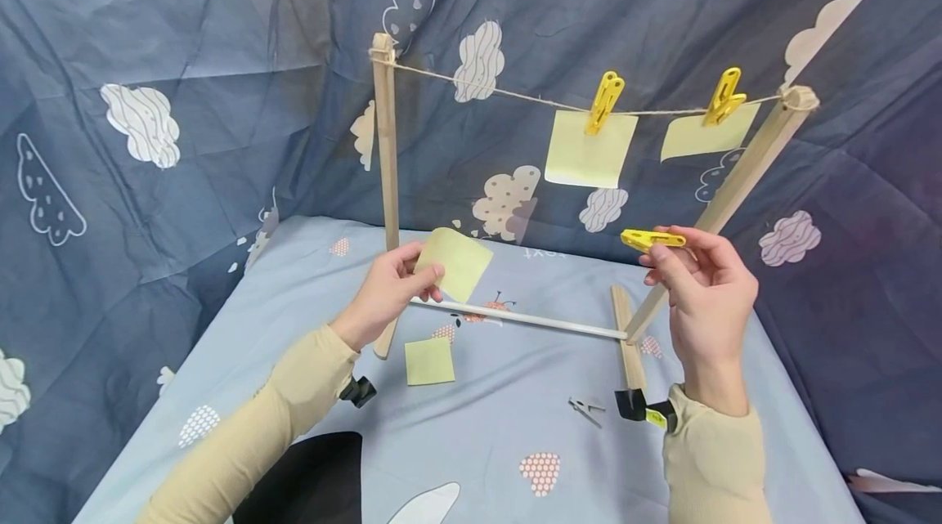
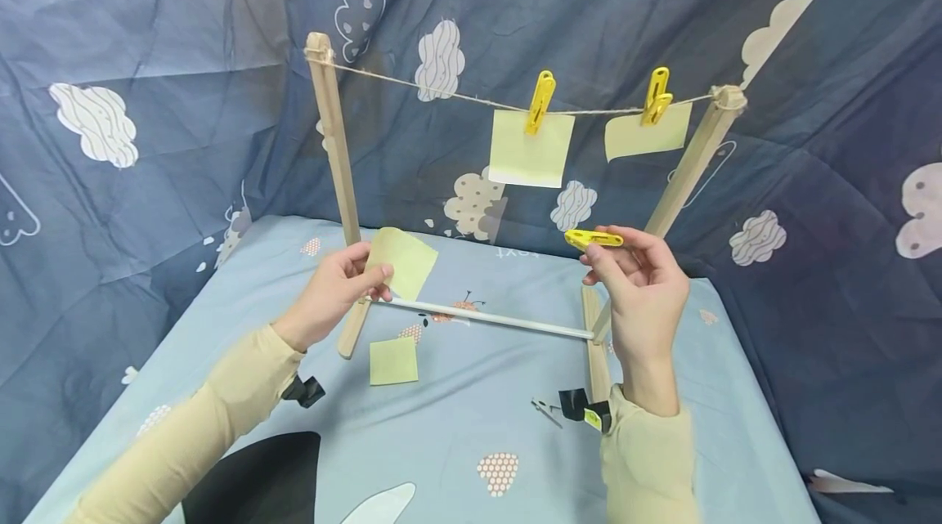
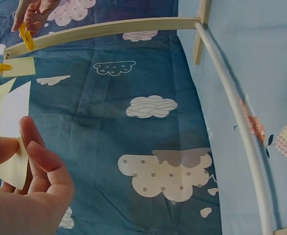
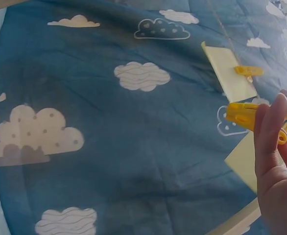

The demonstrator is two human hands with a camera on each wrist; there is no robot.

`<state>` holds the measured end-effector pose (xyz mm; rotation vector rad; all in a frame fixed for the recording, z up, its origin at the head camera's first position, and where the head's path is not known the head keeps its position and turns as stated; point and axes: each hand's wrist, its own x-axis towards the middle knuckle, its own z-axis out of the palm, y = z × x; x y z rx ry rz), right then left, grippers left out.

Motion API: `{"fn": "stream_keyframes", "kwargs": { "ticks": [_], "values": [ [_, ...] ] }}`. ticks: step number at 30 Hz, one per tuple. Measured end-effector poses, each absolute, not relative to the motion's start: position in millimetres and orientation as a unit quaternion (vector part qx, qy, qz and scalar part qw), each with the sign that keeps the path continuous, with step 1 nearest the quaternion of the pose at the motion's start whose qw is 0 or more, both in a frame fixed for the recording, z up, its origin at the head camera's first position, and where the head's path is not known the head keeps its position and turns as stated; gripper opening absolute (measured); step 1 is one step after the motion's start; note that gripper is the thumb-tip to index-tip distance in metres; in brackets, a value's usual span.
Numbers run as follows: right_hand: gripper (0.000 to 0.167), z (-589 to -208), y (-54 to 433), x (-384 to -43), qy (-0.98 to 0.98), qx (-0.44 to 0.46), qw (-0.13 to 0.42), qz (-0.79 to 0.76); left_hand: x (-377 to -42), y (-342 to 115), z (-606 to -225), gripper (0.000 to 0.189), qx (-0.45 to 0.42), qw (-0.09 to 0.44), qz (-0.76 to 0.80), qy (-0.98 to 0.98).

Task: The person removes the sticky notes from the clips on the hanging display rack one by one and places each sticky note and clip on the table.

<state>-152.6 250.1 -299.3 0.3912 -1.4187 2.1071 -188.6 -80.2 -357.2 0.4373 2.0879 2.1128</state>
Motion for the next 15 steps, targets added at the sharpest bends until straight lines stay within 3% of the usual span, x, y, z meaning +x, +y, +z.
{"fn": "stream_keyframes", "kwargs": {
  "ticks": [5,15],
  "values": [
    [0.032,-314,253,-150,-0.540,0.130,0.277,0.784,-186,-79,-365,0.026,0.146,0.080,0.693,0.702],
    [0.035,-342,261,-145,-0.598,0.053,0.235,0.765,-185,-76,-386,0.029,0.145,0.099,0.654,0.736]
  ]
}}
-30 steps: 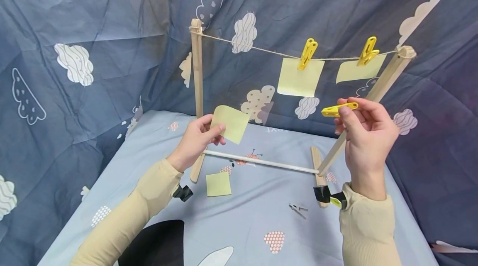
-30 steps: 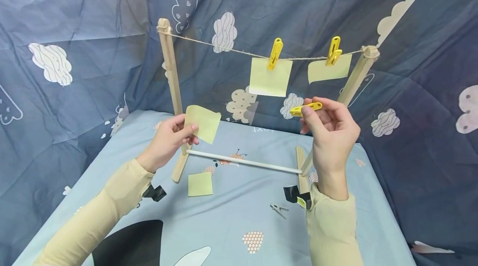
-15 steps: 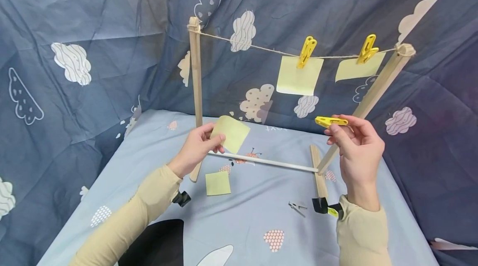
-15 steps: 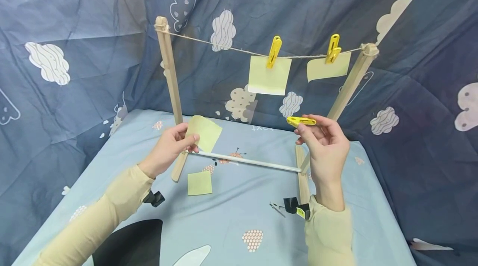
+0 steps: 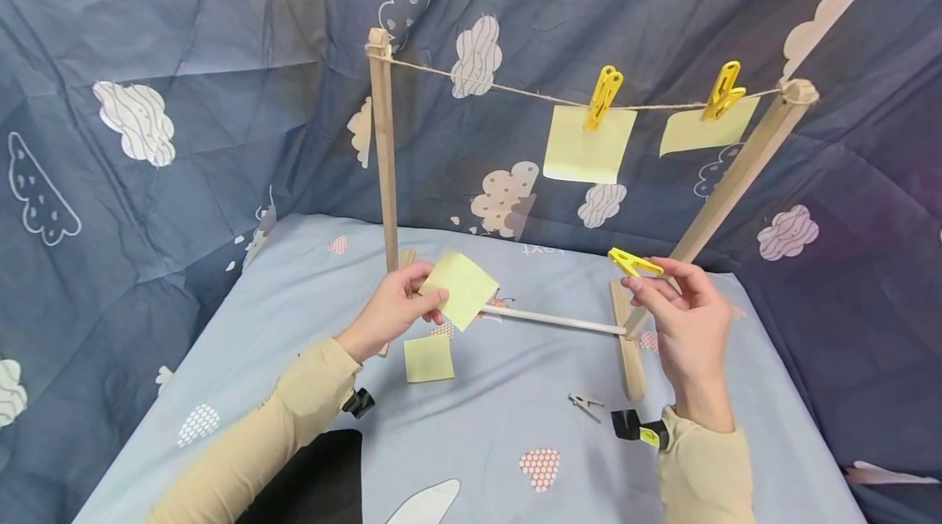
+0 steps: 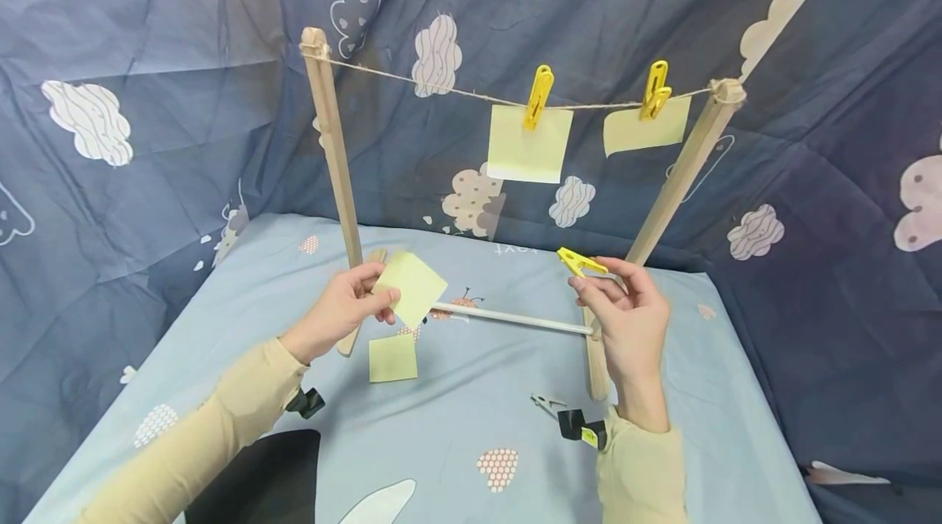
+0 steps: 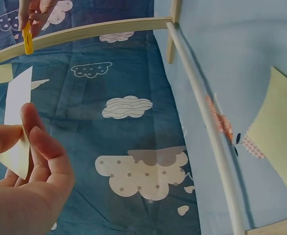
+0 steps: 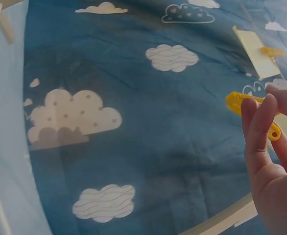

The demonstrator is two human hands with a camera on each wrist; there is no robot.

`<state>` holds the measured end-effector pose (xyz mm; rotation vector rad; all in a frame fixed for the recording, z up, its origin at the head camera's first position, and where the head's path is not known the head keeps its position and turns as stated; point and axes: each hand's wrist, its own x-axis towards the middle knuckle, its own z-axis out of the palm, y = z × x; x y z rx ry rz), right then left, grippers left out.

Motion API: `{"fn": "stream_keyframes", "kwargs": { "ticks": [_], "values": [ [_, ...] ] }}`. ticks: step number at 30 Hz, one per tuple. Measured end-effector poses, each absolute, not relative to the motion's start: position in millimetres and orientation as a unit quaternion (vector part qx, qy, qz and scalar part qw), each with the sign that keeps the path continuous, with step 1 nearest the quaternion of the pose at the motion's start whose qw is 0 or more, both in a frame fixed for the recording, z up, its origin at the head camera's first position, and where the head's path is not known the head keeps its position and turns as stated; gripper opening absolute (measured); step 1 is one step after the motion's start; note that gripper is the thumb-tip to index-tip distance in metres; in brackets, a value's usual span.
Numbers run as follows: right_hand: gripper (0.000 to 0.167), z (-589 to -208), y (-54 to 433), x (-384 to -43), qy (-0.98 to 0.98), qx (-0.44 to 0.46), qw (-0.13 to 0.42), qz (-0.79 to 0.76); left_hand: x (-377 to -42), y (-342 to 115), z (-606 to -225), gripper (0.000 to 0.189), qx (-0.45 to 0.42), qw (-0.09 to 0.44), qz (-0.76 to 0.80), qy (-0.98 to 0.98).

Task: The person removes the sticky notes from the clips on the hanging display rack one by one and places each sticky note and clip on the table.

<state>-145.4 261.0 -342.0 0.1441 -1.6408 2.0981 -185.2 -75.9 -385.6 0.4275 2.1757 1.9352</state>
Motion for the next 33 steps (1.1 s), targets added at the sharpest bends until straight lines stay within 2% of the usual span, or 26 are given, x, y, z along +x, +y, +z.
{"fn": "stream_keyframes", "kwargs": {
  "ticks": [8,18,24,33],
  "values": [
    [0.035,-364,264,-144,-0.629,-0.023,0.190,0.753,-182,-72,-401,0.028,0.149,0.122,0.643,0.741],
    [0.031,-395,265,-140,-0.685,-0.095,0.160,0.705,-177,-67,-424,0.029,0.181,0.172,0.620,0.744],
    [0.029,-418,263,-133,-0.685,-0.099,0.141,0.708,-173,-66,-441,0.028,0.188,0.204,0.590,0.758],
    [0.037,-449,258,-117,-0.758,-0.057,0.061,0.647,-161,-67,-462,0.022,0.224,0.222,0.525,0.791]
  ]
}}
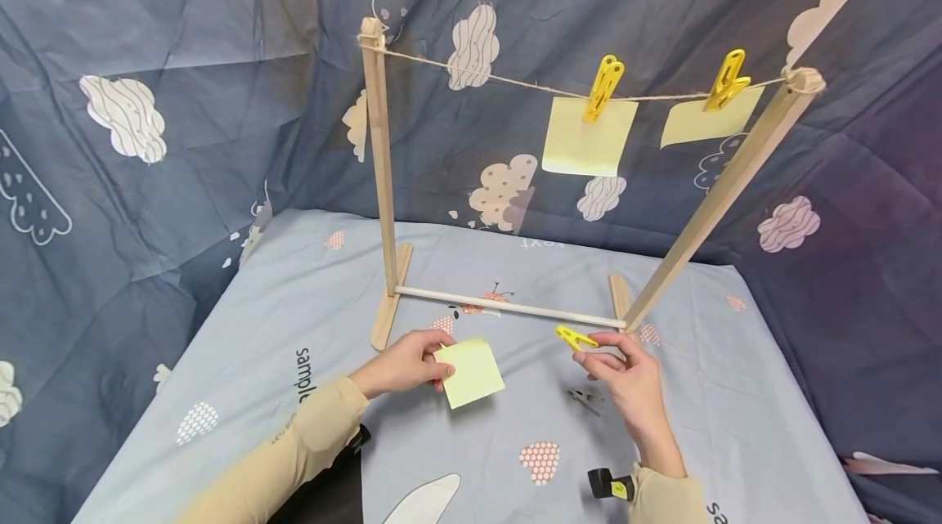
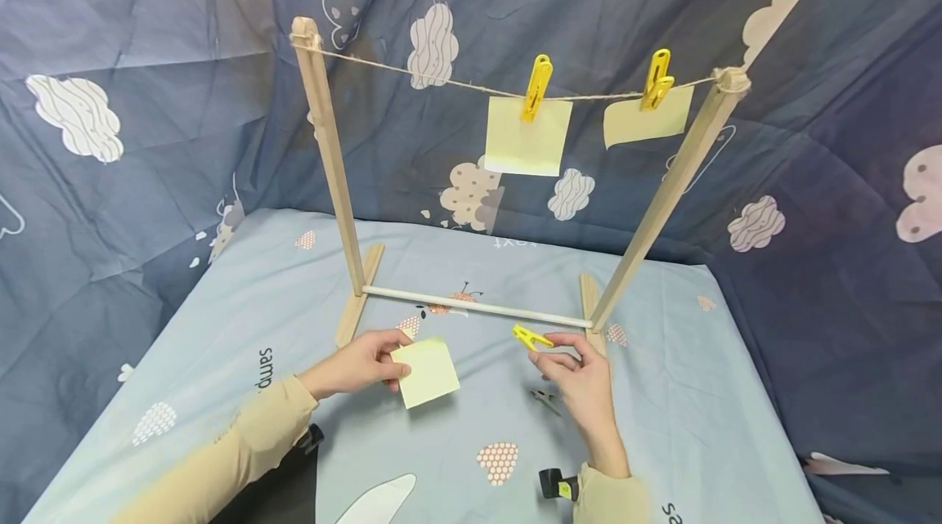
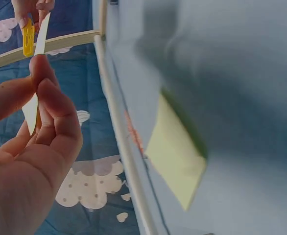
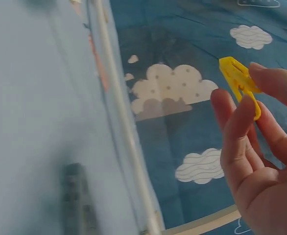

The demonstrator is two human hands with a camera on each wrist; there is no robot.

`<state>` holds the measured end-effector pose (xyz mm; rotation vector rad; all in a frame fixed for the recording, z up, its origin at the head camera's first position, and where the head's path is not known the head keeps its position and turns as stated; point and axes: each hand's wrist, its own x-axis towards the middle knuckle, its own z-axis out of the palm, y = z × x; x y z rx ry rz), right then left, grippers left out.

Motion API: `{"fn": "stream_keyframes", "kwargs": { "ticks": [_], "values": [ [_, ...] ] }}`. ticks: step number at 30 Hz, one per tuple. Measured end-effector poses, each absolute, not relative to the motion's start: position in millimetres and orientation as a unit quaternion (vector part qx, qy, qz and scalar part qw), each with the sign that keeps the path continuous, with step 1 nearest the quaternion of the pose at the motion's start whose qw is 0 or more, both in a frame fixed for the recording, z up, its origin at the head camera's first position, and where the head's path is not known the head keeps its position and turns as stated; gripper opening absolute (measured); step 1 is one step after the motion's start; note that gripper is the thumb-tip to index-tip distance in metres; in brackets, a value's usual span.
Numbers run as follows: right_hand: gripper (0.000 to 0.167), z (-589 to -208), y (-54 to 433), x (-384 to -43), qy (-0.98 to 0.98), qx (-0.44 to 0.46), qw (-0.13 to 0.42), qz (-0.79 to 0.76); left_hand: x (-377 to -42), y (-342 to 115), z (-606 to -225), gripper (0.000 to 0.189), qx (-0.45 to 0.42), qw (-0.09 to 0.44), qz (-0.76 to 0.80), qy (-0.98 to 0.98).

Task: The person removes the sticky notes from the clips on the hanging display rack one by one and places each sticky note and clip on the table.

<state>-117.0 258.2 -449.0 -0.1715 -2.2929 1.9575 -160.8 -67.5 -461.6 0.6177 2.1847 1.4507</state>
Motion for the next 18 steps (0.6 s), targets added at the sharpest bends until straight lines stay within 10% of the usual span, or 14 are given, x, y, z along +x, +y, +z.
{"fn": "stream_keyframes", "kwargs": {
  "ticks": [18],
  "values": [
    [0.035,-489,244,-93,-0.829,-0.085,-0.037,0.552,-155,-74,-484,0.023,0.237,0.273,0.437,0.824]
  ]
}}
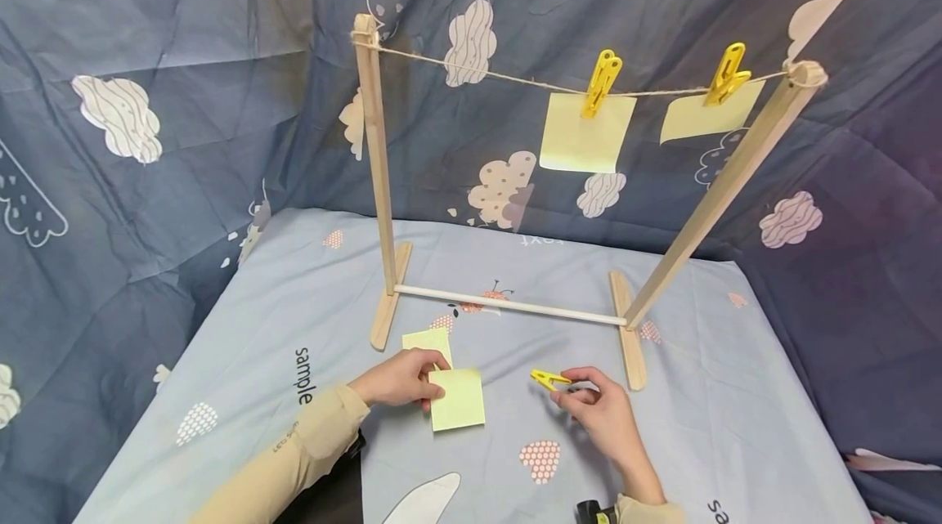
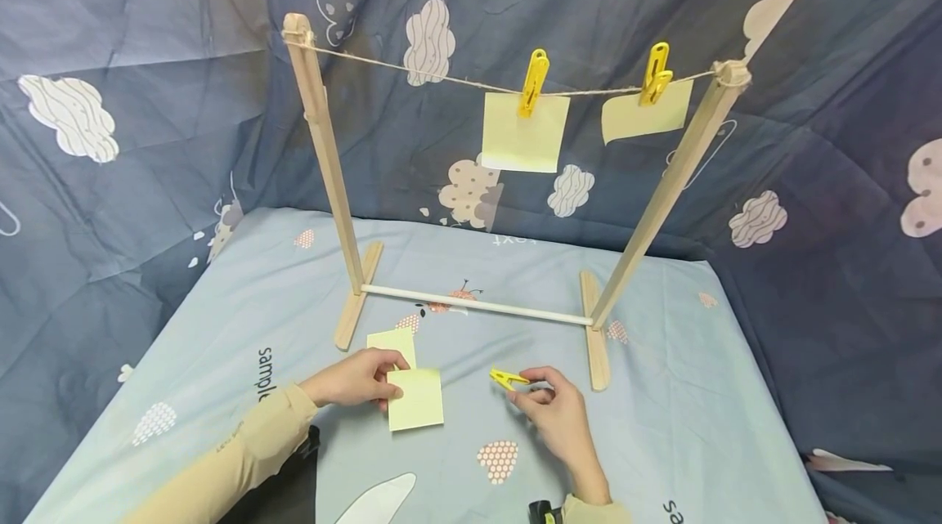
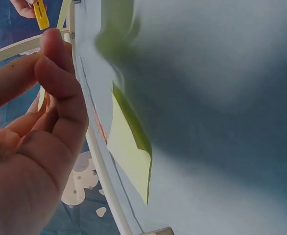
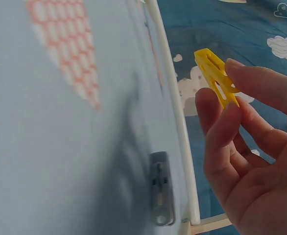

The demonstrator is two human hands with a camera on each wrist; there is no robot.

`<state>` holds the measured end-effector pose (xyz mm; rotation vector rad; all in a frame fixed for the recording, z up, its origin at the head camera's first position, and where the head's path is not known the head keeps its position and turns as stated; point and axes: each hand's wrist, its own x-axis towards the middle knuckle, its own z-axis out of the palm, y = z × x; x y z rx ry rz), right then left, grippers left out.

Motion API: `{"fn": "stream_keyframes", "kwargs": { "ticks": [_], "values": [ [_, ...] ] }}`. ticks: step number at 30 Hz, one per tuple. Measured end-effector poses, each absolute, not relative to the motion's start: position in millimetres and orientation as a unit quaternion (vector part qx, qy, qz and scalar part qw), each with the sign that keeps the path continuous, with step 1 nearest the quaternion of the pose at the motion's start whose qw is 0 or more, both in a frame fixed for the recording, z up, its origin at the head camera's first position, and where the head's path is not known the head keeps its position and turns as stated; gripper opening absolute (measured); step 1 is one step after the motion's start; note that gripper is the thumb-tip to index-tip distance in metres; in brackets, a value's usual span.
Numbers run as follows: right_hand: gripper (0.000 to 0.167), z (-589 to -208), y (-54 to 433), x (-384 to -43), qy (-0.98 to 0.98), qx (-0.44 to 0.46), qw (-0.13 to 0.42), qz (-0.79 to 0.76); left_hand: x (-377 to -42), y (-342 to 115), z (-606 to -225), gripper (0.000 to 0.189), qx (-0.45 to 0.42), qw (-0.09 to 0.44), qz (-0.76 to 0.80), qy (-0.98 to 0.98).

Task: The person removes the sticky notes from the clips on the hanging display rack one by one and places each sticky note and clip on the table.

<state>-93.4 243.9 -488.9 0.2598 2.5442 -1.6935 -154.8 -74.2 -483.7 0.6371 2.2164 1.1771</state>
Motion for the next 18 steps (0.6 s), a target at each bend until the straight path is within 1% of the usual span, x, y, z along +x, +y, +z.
{"fn": "stream_keyframes", "kwargs": {
  "ticks": [4,9,18],
  "values": [
    [0.032,-494,243,-90,0.848,0.085,0.053,-0.520,-154,-73,-487,0.024,0.236,0.282,0.425,0.827],
    [0.032,-499,243,-88,0.865,0.091,0.061,-0.489,-154,-72,-489,0.025,0.237,0.289,0.407,0.833],
    [0.032,-503,245,-82,0.877,0.102,0.067,-0.465,-153,-68,-493,0.018,0.258,0.272,0.386,0.843]
  ]
}}
